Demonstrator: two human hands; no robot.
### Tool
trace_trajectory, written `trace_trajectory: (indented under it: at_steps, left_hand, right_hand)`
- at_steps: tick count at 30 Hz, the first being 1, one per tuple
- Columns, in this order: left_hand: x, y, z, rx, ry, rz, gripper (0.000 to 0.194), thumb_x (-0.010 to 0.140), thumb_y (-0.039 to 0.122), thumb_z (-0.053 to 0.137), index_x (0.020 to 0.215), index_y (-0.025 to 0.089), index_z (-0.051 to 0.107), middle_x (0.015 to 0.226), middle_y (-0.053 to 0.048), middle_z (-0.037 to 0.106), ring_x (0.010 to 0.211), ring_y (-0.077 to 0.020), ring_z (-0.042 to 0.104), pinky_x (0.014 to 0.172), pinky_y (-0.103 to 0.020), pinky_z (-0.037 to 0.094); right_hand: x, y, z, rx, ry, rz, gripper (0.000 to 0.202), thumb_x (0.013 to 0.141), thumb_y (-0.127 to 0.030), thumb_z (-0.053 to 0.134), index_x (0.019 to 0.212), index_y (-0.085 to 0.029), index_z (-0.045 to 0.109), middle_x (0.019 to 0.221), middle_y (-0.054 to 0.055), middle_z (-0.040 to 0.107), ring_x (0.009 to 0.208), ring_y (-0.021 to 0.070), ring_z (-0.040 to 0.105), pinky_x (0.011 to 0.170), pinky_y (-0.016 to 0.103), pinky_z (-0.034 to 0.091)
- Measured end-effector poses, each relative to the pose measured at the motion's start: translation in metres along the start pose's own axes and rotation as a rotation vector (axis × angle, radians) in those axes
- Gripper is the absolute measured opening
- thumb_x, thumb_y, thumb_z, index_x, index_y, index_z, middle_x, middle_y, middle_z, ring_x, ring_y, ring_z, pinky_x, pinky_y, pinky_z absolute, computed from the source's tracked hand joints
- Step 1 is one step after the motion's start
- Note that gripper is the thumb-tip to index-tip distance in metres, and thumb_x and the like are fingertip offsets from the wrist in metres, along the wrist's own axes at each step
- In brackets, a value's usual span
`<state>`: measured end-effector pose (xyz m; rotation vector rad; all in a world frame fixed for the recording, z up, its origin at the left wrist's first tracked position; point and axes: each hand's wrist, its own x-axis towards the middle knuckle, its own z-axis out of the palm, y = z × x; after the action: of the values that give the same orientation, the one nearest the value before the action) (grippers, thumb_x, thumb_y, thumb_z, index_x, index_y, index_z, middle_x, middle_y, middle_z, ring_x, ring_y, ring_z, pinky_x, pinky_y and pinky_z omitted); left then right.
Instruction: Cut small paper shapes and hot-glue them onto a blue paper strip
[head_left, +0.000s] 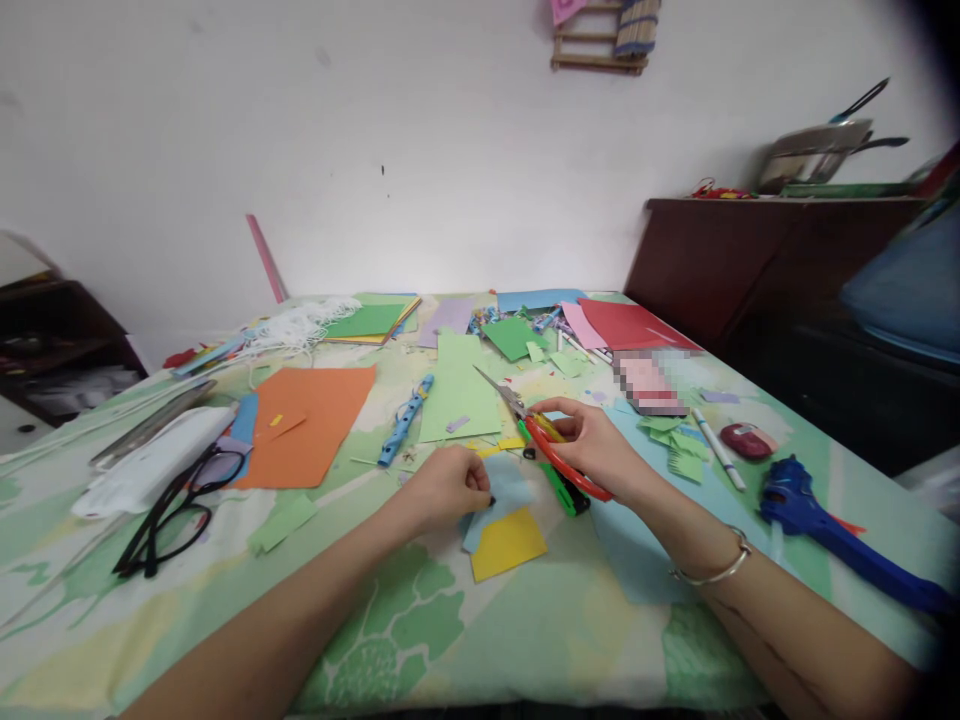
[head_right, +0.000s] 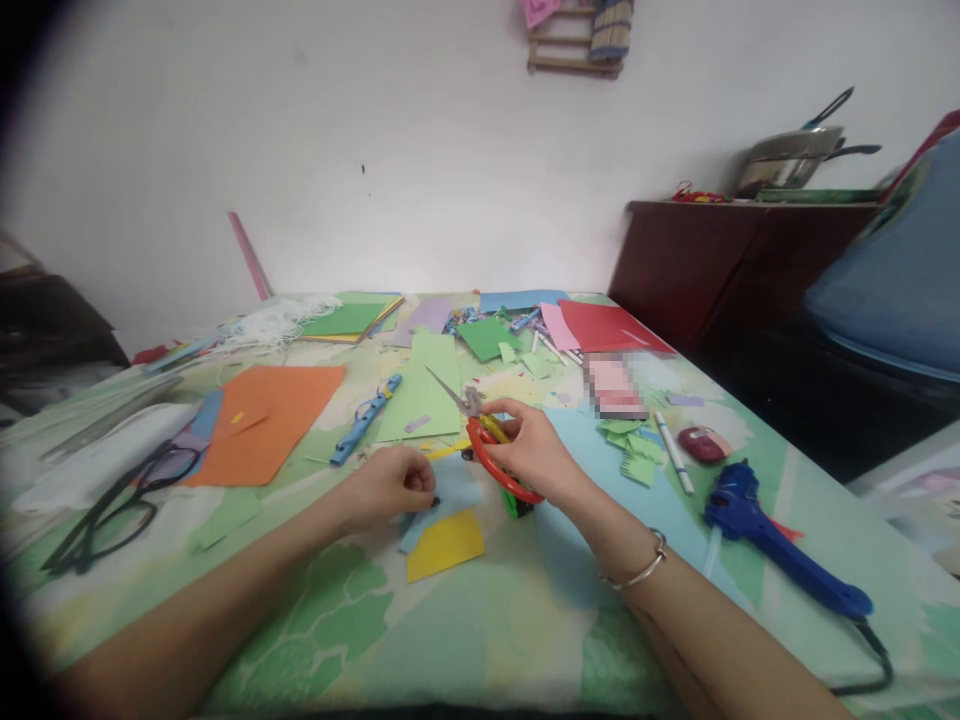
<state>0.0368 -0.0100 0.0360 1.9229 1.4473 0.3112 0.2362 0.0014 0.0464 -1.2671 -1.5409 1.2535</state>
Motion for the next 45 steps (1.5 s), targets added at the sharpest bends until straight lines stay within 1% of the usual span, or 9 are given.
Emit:
trace_trajectory:
  at_steps: [5,9,15,19,23,27,35,40,45]
  left_hand:
    - [-0.002,0.005,-0.006,-0.336,0.065,0.145,0.006,0.063,0.022,0.06,0.063,0.016,0.06,0.061,0.001,0.057,0.058,-0.0109,0.051,0.055,-0.022,0.037]
    - [-0.005,0.012,-0.004,-0.509,0.005,0.11,0.009,0.061,0.023,0.064,0.062,0.015,0.059,0.063,0.001,0.058,0.059,-0.0106,0.051,0.056,-0.022,0.039]
    - [-0.005,0.013,0.001,-0.652,-0.002,0.139,0.014,0.063,0.023,0.068,0.068,0.014,0.059,0.067,0.0,0.058,0.062,-0.0101,0.053,0.057,-0.022,0.042]
    - [-0.007,0.012,-0.001,-0.729,-0.069,0.115,0.023,0.066,0.029,0.069,0.081,0.014,0.06,0.075,-0.003,0.061,0.066,-0.0134,0.058,0.053,-0.024,0.048]
    - [-0.01,0.013,-0.003,-0.767,-0.081,0.099,0.022,0.067,0.029,0.069,0.08,0.014,0.06,0.072,-0.004,0.062,0.065,-0.0161,0.062,0.046,-0.023,0.05]
    - [-0.01,0.013,-0.002,-0.816,-0.078,0.085,0.02,0.069,0.028,0.069,0.078,0.013,0.06,0.075,-0.007,0.067,0.062,-0.0141,0.063,0.047,-0.022,0.051]
    - [-0.008,0.011,-0.01,-0.968,0.118,0.162,0.018,0.071,0.029,0.069,0.078,0.014,0.059,0.073,-0.004,0.066,0.064,-0.0146,0.064,0.056,-0.025,0.052]
    - [-0.009,0.012,-0.022,-1.075,0.325,0.221,0.015,0.072,0.027,0.067,0.076,0.015,0.059,0.074,-0.003,0.066,0.07,-0.0165,0.066,0.063,-0.028,0.053]
    - [-0.009,0.01,-0.026,-1.141,0.485,0.3,0.014,0.072,0.026,0.065,0.078,0.016,0.058,0.08,-0.003,0.068,0.082,-0.0193,0.067,0.077,-0.034,0.053]
  right_hand:
    - [-0.005,-0.003,0.008,0.157,-0.086,0.086,0.048,0.055,-0.014,0.073,0.097,-0.021,0.052,0.075,0.003,0.069,0.052,0.0115,0.057,0.043,0.019,0.039]
    - [-0.006,0.001,0.013,0.198,-0.105,0.055,0.052,0.051,-0.013,0.076,0.097,-0.021,0.053,0.071,0.001,0.067,0.058,0.0138,0.061,0.047,0.02,0.042]
    - [-0.009,0.002,0.017,0.226,-0.103,0.023,0.047,0.057,-0.015,0.069,0.101,-0.021,0.052,0.065,-0.006,0.059,0.039,0.0032,0.04,0.037,0.016,0.031]
    - [-0.006,0.004,0.012,0.341,-0.008,-0.019,0.048,0.059,-0.02,0.07,0.102,-0.022,0.05,0.069,-0.006,0.059,0.037,0.0022,0.037,0.035,0.016,0.028]
    - [-0.002,0.002,0.003,0.44,0.118,-0.074,0.049,0.057,-0.022,0.071,0.1,-0.023,0.048,0.07,-0.007,0.057,0.037,0.0012,0.035,0.036,0.016,0.027]
    - [-0.001,0.0,-0.002,0.466,0.152,-0.125,0.048,0.059,-0.023,0.071,0.101,-0.023,0.047,0.069,-0.007,0.053,0.037,0.0013,0.034,0.036,0.017,0.025]
    - [-0.004,-0.002,-0.005,0.353,0.062,-0.148,0.053,0.063,-0.041,0.072,0.107,-0.026,0.046,0.062,-0.008,0.049,0.041,0.0056,0.036,0.04,0.021,0.031]
    - [-0.01,-0.01,-0.014,0.24,-0.189,-0.154,0.045,0.067,-0.053,0.066,0.094,-0.021,0.051,0.073,0.001,0.059,0.048,0.01,0.048,0.046,0.024,0.041]
    - [-0.018,-0.019,-0.014,0.07,-0.394,-0.119,0.047,0.066,-0.059,0.065,0.082,-0.017,0.053,0.06,0.003,0.06,0.047,0.0128,0.052,0.046,0.025,0.043]
